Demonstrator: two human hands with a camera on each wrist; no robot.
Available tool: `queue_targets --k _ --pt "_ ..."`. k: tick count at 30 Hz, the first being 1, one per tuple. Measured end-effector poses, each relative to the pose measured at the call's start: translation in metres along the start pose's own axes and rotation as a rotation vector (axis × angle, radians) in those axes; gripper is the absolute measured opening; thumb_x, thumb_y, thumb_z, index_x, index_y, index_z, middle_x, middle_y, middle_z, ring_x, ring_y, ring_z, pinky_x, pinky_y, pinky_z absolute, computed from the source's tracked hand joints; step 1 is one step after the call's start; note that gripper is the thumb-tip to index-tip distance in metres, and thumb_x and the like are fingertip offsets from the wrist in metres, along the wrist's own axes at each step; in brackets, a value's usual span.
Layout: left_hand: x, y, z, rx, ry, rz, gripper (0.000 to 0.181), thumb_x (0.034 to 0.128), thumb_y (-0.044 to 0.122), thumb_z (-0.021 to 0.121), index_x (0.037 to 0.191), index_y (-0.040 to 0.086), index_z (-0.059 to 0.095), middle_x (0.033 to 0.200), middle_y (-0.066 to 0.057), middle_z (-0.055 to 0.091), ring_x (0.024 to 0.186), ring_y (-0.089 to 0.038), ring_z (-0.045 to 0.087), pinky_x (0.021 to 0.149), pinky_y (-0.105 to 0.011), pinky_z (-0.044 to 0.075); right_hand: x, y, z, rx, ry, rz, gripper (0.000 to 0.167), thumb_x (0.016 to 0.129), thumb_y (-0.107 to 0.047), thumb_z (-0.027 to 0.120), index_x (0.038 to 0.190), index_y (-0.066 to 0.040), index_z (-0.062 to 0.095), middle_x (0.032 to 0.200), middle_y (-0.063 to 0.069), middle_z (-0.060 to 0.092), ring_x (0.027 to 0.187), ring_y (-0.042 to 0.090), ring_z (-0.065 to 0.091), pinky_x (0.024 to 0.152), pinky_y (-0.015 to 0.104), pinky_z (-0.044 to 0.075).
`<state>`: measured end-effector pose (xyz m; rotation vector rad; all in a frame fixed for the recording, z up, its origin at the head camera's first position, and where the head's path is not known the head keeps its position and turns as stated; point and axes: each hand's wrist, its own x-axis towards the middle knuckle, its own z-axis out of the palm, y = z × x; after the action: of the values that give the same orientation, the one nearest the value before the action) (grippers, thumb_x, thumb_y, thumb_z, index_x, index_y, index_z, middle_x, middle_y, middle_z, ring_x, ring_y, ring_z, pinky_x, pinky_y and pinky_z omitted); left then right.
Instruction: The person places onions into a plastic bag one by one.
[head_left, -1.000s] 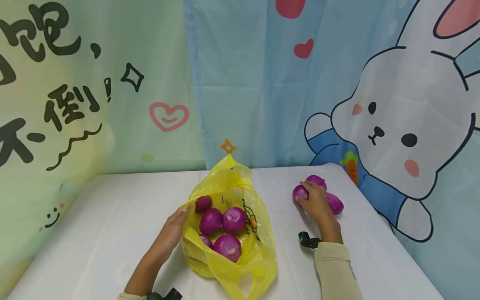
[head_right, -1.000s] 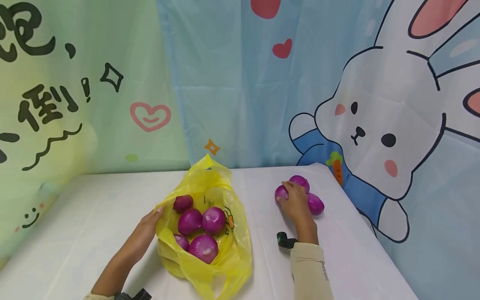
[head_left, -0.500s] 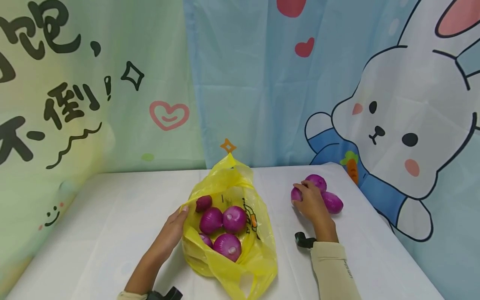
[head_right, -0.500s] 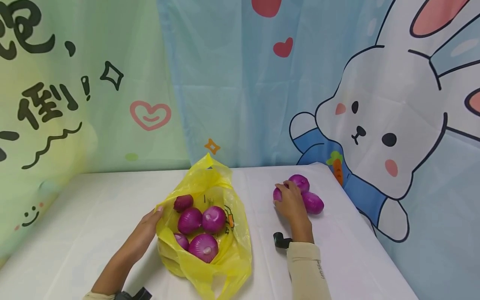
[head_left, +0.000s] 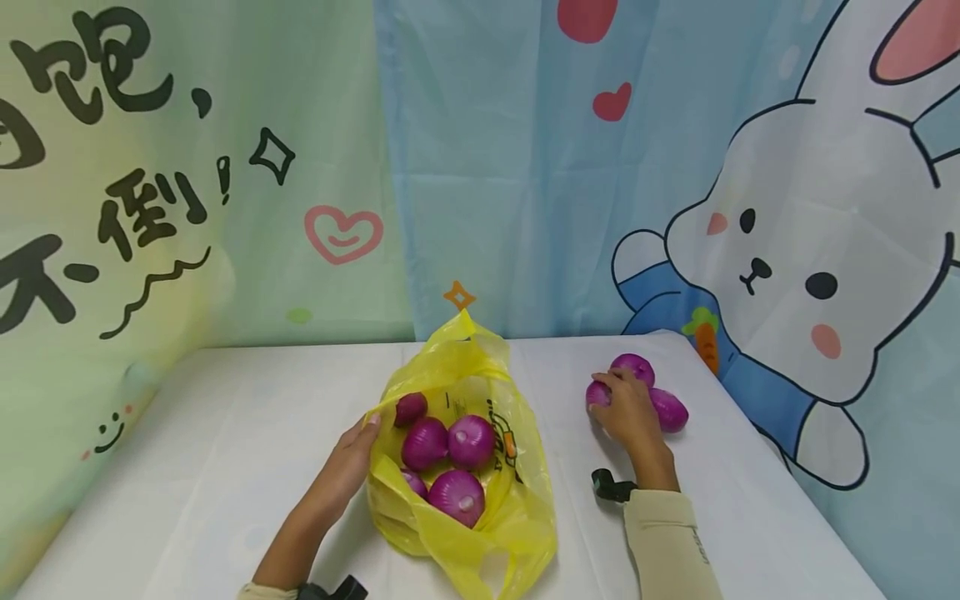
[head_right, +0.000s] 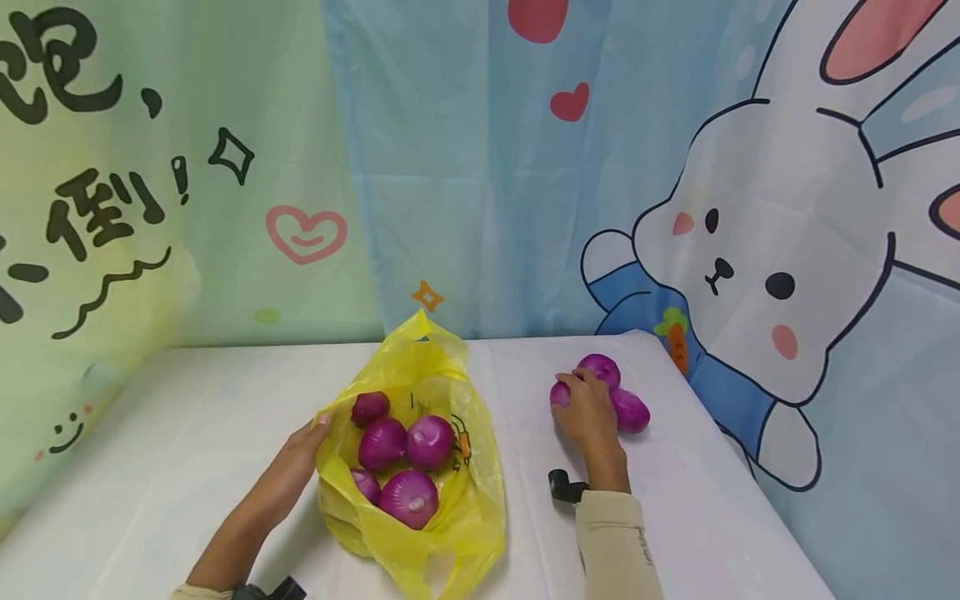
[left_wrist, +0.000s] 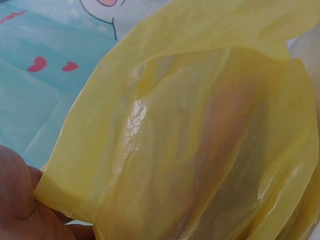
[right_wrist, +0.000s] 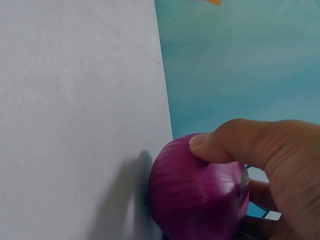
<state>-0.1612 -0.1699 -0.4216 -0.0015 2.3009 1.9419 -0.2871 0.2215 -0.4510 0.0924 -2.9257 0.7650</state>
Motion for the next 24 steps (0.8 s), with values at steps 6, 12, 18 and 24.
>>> queue_targets --k 6,12,18,24 --pt "-0.001 0.001 0.0 0.0 0.016 -0.003 0.059 0.1077 0.035 0.027 0.152 -0.004 0.02 0.157 -0.02 0.022 0.144 -0.034 0.013 0.116 -0.05 0.01 -0.004 -0.005 -0.006 0.059 0.027 -0.008 0.056 0.085 -0.016 0.073 0.137 -0.005 0.055 0.144 0.024 0.039 0.129 0.049 0.033 0.097 0.07 0.034" --pt "-0.001 0.002 0.001 -0.004 0.01 0.008 0.059 0.1077 0.035 0.027 0.152 -0.004 0.022 0.156 -0.02 0.024 0.144 -0.033 0.014 0.116 -0.049 0.011 -0.008 -0.009 -0.01 0.171 -0.003 -0.039 0.057 0.087 -0.016 0.073 0.14 -0.007 0.052 0.146 0.022 0.037 0.132 0.048 0.033 0.097 0.069 0.035" --pt "-0.001 0.001 0.002 0.005 0.0 0.006 0.06 0.1076 0.036 0.027 0.152 -0.004 0.021 0.156 -0.02 0.023 0.144 -0.034 0.014 0.116 -0.049 0.01 -0.012 -0.016 -0.013 0.266 0.035 -0.104 0.059 0.086 -0.017 0.076 0.14 -0.011 0.053 0.146 0.019 0.04 0.132 0.043 0.036 0.094 0.062 0.044" --pt "-0.002 0.002 0.001 0.003 -0.008 0.007 0.061 0.1075 0.037 0.027 0.152 -0.004 0.02 0.156 -0.021 0.023 0.144 -0.034 0.015 0.116 -0.05 0.011 -0.014 -0.033 -0.018 0.368 0.069 -0.222 0.057 0.085 -0.018 0.077 0.138 -0.011 0.056 0.144 0.015 0.044 0.128 0.037 0.044 0.093 0.052 0.049"
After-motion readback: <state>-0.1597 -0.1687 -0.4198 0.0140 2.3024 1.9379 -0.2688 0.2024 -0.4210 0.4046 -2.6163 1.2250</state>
